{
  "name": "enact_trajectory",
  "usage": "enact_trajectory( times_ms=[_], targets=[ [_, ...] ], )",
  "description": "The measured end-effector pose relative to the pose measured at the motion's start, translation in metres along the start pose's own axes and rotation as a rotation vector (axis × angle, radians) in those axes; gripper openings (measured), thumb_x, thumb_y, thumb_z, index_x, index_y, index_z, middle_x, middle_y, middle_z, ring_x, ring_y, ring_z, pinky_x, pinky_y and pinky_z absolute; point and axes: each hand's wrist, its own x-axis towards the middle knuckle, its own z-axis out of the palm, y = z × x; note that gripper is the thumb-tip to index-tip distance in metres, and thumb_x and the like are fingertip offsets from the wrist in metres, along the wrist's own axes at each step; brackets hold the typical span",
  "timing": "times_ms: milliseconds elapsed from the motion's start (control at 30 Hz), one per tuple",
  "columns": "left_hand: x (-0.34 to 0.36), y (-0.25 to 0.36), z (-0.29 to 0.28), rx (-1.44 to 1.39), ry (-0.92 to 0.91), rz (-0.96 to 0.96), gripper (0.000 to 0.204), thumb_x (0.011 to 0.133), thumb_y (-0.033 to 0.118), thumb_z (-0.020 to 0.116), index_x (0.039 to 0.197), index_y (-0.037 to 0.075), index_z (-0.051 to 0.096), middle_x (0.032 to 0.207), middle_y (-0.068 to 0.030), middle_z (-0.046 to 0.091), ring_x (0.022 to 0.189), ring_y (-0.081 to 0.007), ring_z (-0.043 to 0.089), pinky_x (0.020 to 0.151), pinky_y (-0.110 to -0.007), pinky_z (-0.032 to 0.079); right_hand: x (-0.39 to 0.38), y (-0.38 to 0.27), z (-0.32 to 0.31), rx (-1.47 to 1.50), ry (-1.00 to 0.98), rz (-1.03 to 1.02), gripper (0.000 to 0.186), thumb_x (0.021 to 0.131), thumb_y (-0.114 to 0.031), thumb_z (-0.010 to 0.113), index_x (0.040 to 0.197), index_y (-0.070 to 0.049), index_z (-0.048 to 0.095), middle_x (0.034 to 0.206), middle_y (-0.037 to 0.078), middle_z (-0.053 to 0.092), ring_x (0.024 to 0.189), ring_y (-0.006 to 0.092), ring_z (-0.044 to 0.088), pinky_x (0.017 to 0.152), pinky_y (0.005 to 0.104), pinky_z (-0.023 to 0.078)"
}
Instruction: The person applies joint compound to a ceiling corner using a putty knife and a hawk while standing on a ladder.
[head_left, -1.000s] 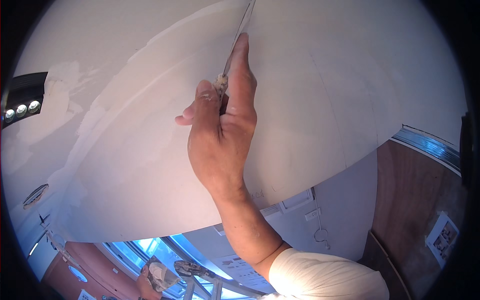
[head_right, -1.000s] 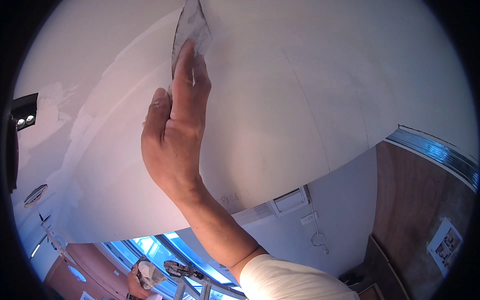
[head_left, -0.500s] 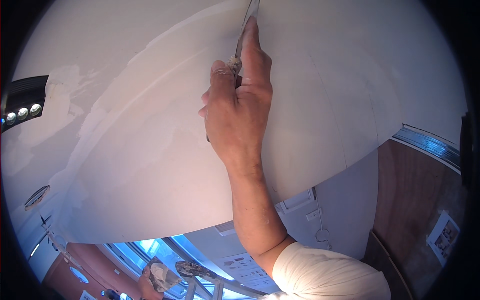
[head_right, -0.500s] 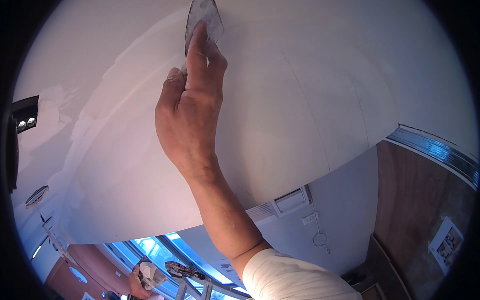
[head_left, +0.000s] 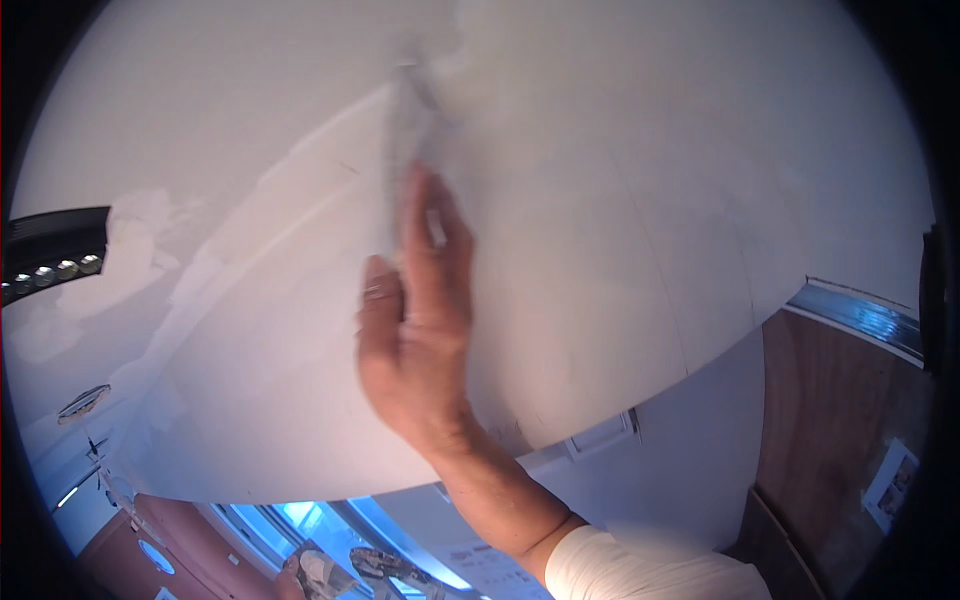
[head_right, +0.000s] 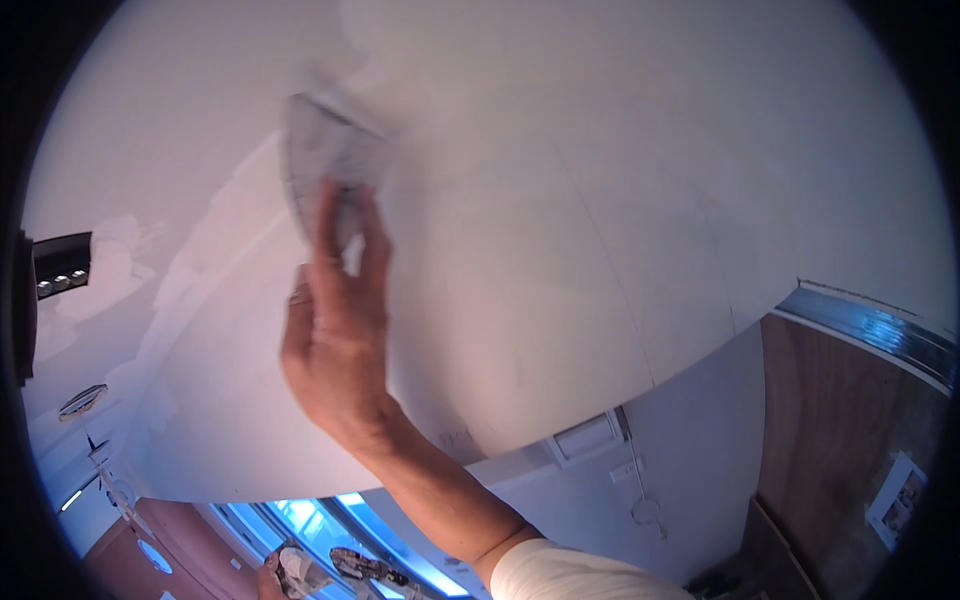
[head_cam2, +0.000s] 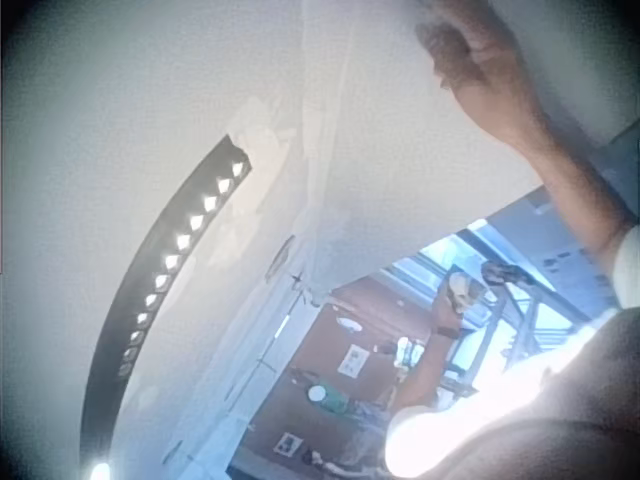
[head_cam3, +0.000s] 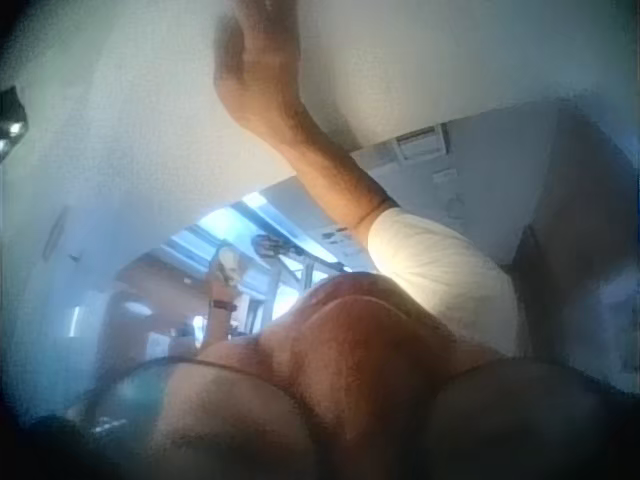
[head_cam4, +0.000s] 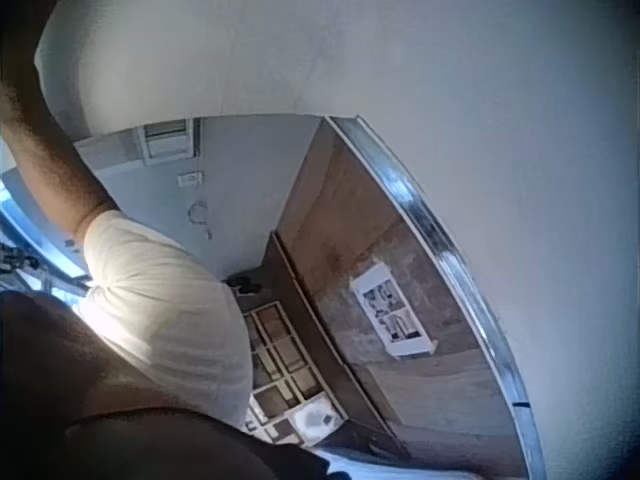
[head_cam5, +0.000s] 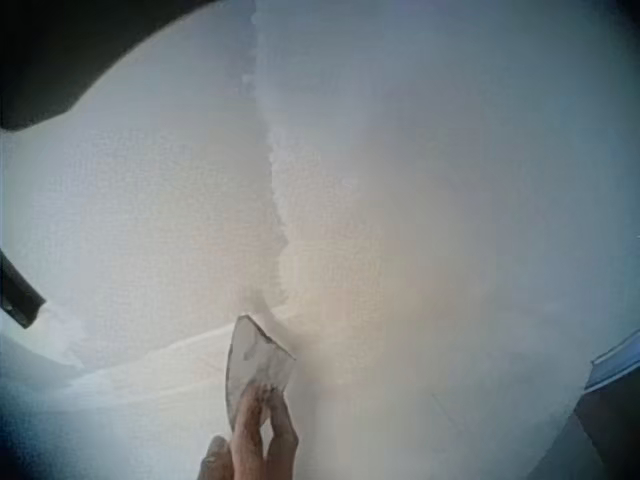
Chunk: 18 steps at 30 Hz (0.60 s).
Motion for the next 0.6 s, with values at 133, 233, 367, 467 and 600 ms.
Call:
enact_trajectory(
  times_ms=[133, 233, 367, 467, 600],
  targets=[
    [0.018, -0.012, -0.018, -0.03, -0.076, 0.05, 0.026, 0.1, 0.022, 0.058, 0.116, 0.003, 0.066, 0.095, -0.0031, 0.066, 0.084, -0.0161, 0.064, 0.072, -0.03, 0.055, 0.03, 0.009, -0.016, 0.165, 0.045, 0.084, 0.068, 0.093, 0.007, 0.044, 0.157, -0.008, 0.027, 0.155, 0.026, 0.027, 0.114, 0.0235, 0.058, 0.061, 0.024, 0.055],
    [0.041, -0.018, -0.038, -0.112, -0.029, 0.024, 0.025, 0.101, 0.022, 0.057, 0.113, 0.002, 0.065, 0.095, -0.0046, 0.065, 0.085, -0.0189, 0.065, 0.073, -0.034, 0.057, 0.034, 0.008, -0.011, 0.178, 0.053, 0.052, 0.066, 0.095, 0.006, 0.041, 0.157, -0.008, 0.027, 0.156, 0.027, 0.026, 0.107, 0.018, 0.059, 0.051, 0.0193, 0.051],
    [0.052, -0.018, -0.057, -0.015, -0.128, 0.025, 0.026, 0.102, 0.025, 0.056, 0.109, 0.002, 0.064, 0.095, -0.0075, 0.065, 0.085, -0.022, 0.066, 0.074, -0.041, 0.06, 0.033, 0.01, -0.01, 0.18, 0.05, 0.06, 0.065, 0.095, 0.005, 0.04, 0.157, -0.008, 0.027, 0.155, 0.028, 0.024, 0.106, 0.0181, 0.059, 0.053, 0.0207, 0.054],
    [0.046, -0.018, -0.046, 0.017, -0.046, 0.056, 0.028, 0.102, 0.027, 0.055, 0.11, 0.001, 0.063, 0.096, -0.0097, 0.065, 0.085, -0.0248, 0.067, 0.077, -0.046, 0.061, 0.035, 0.011, -0.01, 0.169, 0.065, 0.072, 0.064, 0.096, 0.005, 0.04, 0.157, -0.007, 0.027, 0.155, 0.028, 0.025, 0.099, 0.0163, 0.06, 0.054, 0.0208, 0.054],
    [0.046, -0.015, -0.049, 0.056, -0.073, 0.076, 0.03, 0.102, 0.027, 0.055, 0.112, 0.001, 0.062, 0.097, -0.0112, 0.066, 0.084, -0.0265, 0.067, 0.077, -0.049, 0.062, 0.044, 0.011, -0.015, 0.175, 0.07, 0.131, 0.064, 0.095, 0.005, 0.042, 0.156, -0.007, 0.028, 0.153, 0.023, 0.029, 0.081, 0.0108, 0.058, 0.054, 0.0205, 0.053]
  ],
)
